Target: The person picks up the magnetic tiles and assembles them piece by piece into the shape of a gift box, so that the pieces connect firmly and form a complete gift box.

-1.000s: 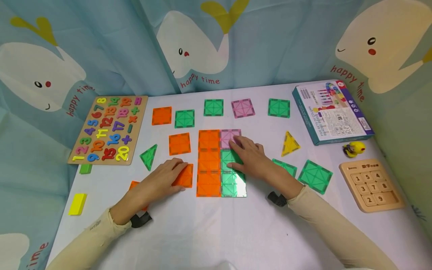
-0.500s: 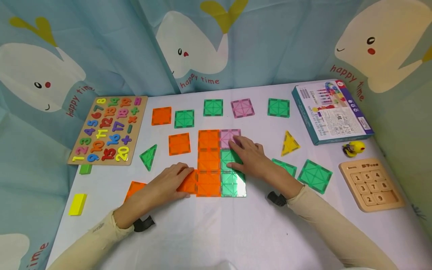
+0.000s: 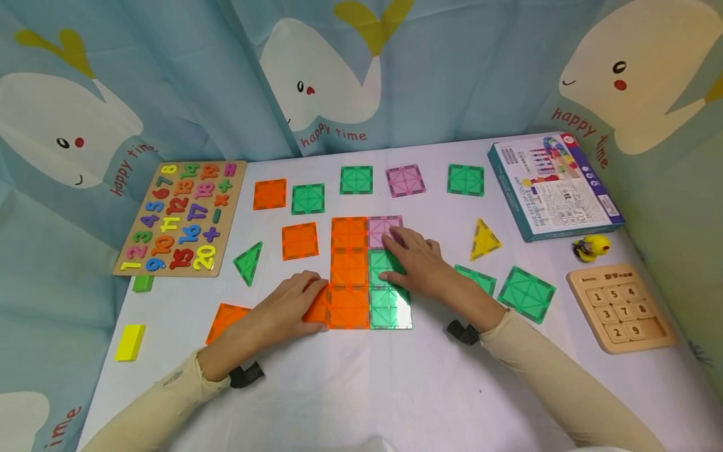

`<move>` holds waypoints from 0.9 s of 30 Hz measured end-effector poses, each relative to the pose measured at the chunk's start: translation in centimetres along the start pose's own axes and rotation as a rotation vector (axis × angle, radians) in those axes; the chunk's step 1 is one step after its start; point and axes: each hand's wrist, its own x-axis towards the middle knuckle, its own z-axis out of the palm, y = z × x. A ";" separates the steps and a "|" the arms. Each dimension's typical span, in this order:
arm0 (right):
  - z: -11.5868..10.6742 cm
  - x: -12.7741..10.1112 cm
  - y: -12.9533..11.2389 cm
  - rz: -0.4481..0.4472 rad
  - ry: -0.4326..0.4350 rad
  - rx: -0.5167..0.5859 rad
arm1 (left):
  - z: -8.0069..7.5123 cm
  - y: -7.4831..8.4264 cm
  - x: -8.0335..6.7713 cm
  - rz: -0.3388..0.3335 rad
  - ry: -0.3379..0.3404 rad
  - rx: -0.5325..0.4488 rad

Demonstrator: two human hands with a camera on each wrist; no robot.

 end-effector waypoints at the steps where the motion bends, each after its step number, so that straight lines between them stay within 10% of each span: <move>1: 0.0 0.0 0.0 0.000 0.001 0.000 | 0.0 0.0 0.0 0.000 0.002 0.002; 27: 0.3 0.1 0.3 -0.002 0.014 -0.006 | 0.2 -0.2 0.2 -0.008 -0.011 -0.030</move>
